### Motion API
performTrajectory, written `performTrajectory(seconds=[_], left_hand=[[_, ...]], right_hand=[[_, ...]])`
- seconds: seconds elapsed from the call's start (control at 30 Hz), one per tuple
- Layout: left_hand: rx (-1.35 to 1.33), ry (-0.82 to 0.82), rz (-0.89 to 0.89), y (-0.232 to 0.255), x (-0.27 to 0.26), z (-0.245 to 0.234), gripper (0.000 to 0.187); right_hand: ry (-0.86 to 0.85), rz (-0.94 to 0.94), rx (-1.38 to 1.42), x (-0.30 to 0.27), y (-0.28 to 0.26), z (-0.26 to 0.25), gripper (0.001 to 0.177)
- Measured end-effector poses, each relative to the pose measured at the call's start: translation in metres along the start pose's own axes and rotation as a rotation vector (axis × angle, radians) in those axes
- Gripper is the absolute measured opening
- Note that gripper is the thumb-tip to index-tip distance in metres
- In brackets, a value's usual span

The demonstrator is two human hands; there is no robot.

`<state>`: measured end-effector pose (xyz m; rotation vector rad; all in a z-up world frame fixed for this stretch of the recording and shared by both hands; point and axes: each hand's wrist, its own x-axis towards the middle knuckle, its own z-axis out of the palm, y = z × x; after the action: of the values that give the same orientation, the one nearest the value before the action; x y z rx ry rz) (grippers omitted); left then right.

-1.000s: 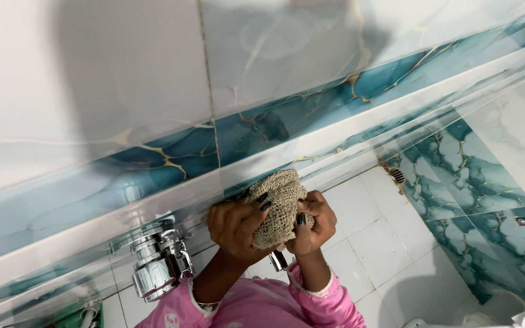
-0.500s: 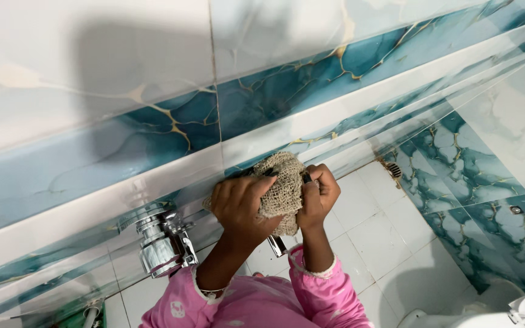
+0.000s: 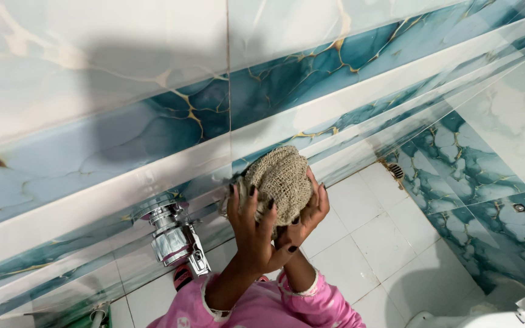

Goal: The person wipes the metal bathroom faucets and the surrounding patterned wall tiles with a textured cloth.

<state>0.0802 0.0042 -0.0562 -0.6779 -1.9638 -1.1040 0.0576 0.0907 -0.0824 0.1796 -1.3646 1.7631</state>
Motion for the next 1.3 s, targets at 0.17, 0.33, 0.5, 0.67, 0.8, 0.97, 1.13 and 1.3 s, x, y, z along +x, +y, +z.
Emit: performTrajectory(seconds=[0.17, 0.33, 0.5, 0.67, 0.8, 0.97, 1.13, 1.3], left_hand=[[0.037, -0.036, 0.070, -0.011, 0.010, 0.001, 0.064], [0.114, -0.012, 0.147, -0.021, 0.044, 0.000, 0.049], [0.183, -0.015, 0.091, -0.009, 0.073, 0.003, 0.038], [0.220, -0.008, 0.105, -0.010, 0.091, 0.009, 0.039], [0.238, 0.017, 0.089, -0.012, 0.097, 0.015, 0.035], [0.232, 0.072, 0.091, -0.015, 0.100, 0.015, 0.034], [0.207, 0.070, 0.064, -0.018, 0.102, 0.015, 0.033], [0.150, 0.124, 0.058, -0.020, 0.108, 0.015, 0.026]], right_hand=[[-0.055, -0.021, 0.012, -0.003, 0.029, -0.005, 0.070], [-0.038, -0.049, 0.071, -0.008, 0.043, 0.003, 0.075], [0.232, 0.185, -0.054, 0.005, 0.048, 0.002, 0.054], [0.170, 0.162, -0.110, 0.017, 0.052, -0.003, 0.036], [0.075, 0.033, -0.322, 0.021, 0.047, -0.008, 0.037], [0.073, -0.034, -0.307, 0.025, 0.062, -0.014, 0.035], [0.081, -0.093, -0.326, 0.016, 0.074, -0.023, 0.033], [0.120, -0.151, -0.328, -0.003, 0.088, -0.037, 0.031]])
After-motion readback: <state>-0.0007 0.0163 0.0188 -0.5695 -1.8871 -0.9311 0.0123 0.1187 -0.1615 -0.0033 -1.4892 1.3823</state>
